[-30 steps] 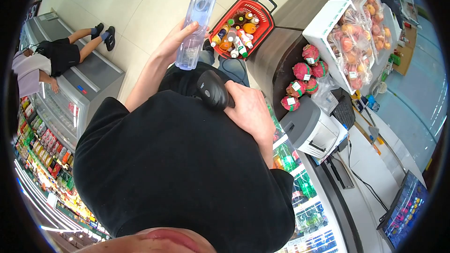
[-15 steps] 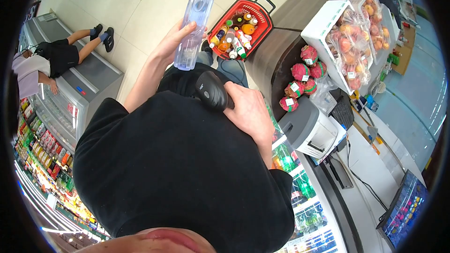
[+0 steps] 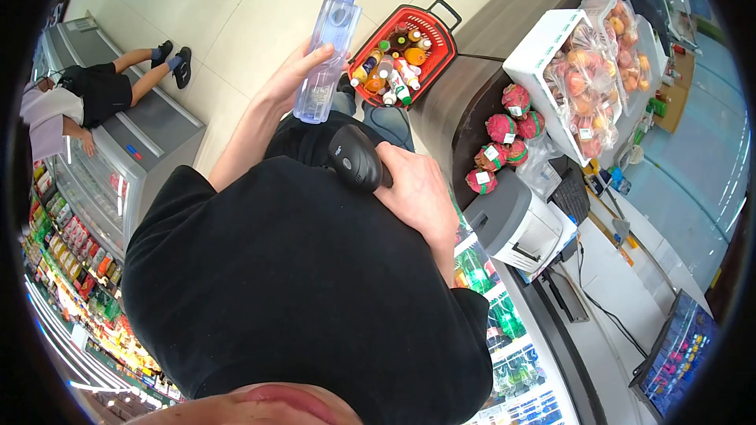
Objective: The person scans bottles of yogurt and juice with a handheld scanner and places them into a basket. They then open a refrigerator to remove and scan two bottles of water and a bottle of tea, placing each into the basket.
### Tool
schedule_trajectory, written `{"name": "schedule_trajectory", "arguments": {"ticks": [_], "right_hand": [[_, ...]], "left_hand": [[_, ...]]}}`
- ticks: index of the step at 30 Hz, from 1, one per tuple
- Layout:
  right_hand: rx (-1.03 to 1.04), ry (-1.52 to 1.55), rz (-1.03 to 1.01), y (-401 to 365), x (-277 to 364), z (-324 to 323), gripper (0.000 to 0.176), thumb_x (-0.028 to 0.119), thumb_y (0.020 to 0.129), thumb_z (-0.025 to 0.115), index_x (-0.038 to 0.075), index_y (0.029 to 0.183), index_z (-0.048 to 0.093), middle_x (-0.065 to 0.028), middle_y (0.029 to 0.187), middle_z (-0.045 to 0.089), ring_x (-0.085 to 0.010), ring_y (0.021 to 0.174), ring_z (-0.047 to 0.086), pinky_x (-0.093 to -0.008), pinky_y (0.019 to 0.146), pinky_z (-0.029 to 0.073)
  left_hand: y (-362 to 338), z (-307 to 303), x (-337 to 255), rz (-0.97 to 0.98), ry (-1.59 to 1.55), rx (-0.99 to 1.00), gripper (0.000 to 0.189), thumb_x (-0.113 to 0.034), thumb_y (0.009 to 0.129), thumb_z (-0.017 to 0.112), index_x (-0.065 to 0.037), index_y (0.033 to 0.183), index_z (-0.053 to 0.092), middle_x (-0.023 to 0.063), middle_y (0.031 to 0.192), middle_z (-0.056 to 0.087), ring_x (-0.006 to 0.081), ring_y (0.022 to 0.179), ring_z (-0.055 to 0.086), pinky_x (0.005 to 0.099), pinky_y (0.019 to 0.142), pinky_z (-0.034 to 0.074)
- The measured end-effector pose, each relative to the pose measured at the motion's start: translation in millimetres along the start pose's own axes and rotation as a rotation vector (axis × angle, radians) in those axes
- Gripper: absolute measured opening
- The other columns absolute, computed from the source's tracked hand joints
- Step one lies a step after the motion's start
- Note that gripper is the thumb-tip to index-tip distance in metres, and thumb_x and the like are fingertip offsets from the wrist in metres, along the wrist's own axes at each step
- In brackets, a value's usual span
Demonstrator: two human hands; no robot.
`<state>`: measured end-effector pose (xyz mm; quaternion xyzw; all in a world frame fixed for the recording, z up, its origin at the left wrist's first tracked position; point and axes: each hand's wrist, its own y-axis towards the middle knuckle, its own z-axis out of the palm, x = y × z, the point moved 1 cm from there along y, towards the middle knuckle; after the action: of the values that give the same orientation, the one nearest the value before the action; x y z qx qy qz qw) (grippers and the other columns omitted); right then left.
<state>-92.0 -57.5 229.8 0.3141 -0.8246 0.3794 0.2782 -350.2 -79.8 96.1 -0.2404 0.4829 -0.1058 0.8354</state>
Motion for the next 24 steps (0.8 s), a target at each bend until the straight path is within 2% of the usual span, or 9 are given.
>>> {"name": "schedule_trajectory", "arguments": {"ticks": [7, 13, 16, 24], "right_hand": [[-0.006, 0.009, -0.013, -1.9, -1.9, 1.4, 0.029, 0.009, 0.073, 0.072, 0.002, 0.096, 0.056, -0.0184, 0.091, 0.066, -0.0435, 0.092, 0.063, -0.051, 0.078, 0.049], [-0.036, 0.014, -0.019, -3.0, 0.2, 2.6, 0.028, 0.011, 0.076, 0.074, -0.002, 0.095, 0.057, -0.0219, 0.087, 0.064, -0.0452, 0.089, 0.063, -0.0489, 0.075, 0.049], [0.017, -0.025, 0.013, -4.4, -0.7, 2.3, 0.029, 0.011, 0.074, 0.072, 0.002, 0.099, 0.057, -0.0182, 0.094, 0.067, -0.0427, 0.093, 0.064, -0.0505, 0.079, 0.05], [0.004, -0.017, -0.006, -4.7, 0.6, 3.3, 0.029, 0.01, 0.075, 0.071, 0.002, 0.099, 0.058, -0.0175, 0.094, 0.068, -0.042, 0.092, 0.065, -0.0501, 0.078, 0.051]], "left_hand": [[-0.5, -1.9, 4.2, -0.025, -0.017, 0.027, 0.07, -0.043, 0.097, 0.07, 0.0, 0.146, 0.045, 0.0134, 0.121, 0.064, 0.0187, 0.109, 0.066, 0.0377, 0.092, 0.055], [-0.2, 0.0, 8.1, -0.005, -0.029, 0.038, 0.059, -0.045, 0.097, 0.07, -0.001, 0.134, 0.053, 0.0109, 0.113, 0.068, 0.0166, 0.103, 0.066, 0.0344, 0.089, 0.055], [-1.5, 1.7, 7.5, -0.008, -0.046, 0.026, 0.058, -0.045, 0.097, 0.069, -0.001, 0.133, 0.053, 0.0109, 0.112, 0.068, 0.0169, 0.103, 0.066, 0.0349, 0.09, 0.055], [1.3, -2.2, 8.3, 0.007, -0.021, 0.044, 0.068, -0.047, 0.096, 0.07, -0.001, 0.142, 0.047, 0.013, 0.122, 0.064, 0.0198, 0.111, 0.066, 0.0376, 0.094, 0.054]]}}
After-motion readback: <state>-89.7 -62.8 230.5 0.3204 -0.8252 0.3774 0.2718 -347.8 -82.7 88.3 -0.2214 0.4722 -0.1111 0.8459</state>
